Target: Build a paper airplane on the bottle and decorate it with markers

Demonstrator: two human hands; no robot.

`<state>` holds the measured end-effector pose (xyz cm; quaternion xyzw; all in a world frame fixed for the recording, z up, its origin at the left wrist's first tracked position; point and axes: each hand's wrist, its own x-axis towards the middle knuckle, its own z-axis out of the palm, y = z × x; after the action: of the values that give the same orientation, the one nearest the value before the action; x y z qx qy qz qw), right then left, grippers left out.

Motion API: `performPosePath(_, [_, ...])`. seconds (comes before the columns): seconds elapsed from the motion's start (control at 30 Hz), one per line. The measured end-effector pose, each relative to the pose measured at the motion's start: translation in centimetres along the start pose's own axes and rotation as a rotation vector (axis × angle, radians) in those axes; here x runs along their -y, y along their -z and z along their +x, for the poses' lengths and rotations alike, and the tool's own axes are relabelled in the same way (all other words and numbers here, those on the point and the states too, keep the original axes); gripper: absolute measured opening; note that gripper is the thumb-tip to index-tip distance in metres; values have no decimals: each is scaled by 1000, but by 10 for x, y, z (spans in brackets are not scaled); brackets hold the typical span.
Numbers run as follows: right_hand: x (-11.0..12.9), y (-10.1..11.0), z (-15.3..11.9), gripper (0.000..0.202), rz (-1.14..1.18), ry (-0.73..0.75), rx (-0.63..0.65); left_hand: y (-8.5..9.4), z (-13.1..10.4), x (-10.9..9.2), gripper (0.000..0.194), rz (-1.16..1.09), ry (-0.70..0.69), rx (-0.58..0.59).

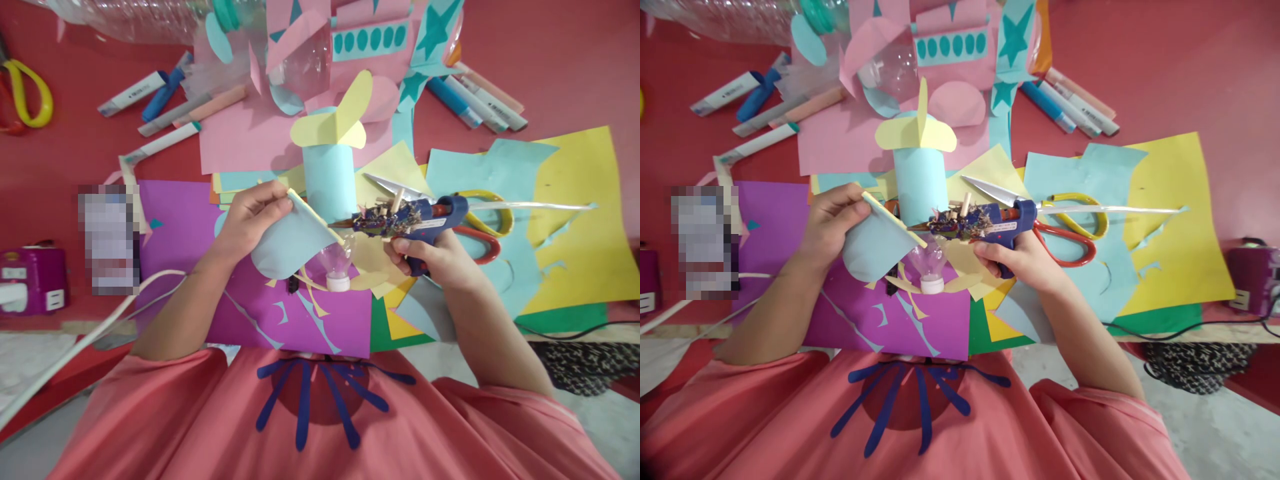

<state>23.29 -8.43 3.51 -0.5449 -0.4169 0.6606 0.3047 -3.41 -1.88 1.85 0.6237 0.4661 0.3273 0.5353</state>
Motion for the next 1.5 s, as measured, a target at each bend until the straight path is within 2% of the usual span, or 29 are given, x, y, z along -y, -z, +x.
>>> performPosePath(0.2, [1,0,0,38,1,8,7,3,2,3,39,-17,-69,-24])
performPosePath(0.5, [-1,3,-1,36,-6,19,8,6,3,7,49,-94,-57,-31])
performPosePath(0.9, [-4,6,-1,36,-20,23,-20,9,4,6,41,-131,-96,-106])
performPosePath(1.27, [-6,8,-3,35,10,41,-2,12,2,7,47,-105,-60,-141])
performPosePath(1.5, [-6,8,-2,37,14,30,-2,11,6,7,45,-183,-150,-139])
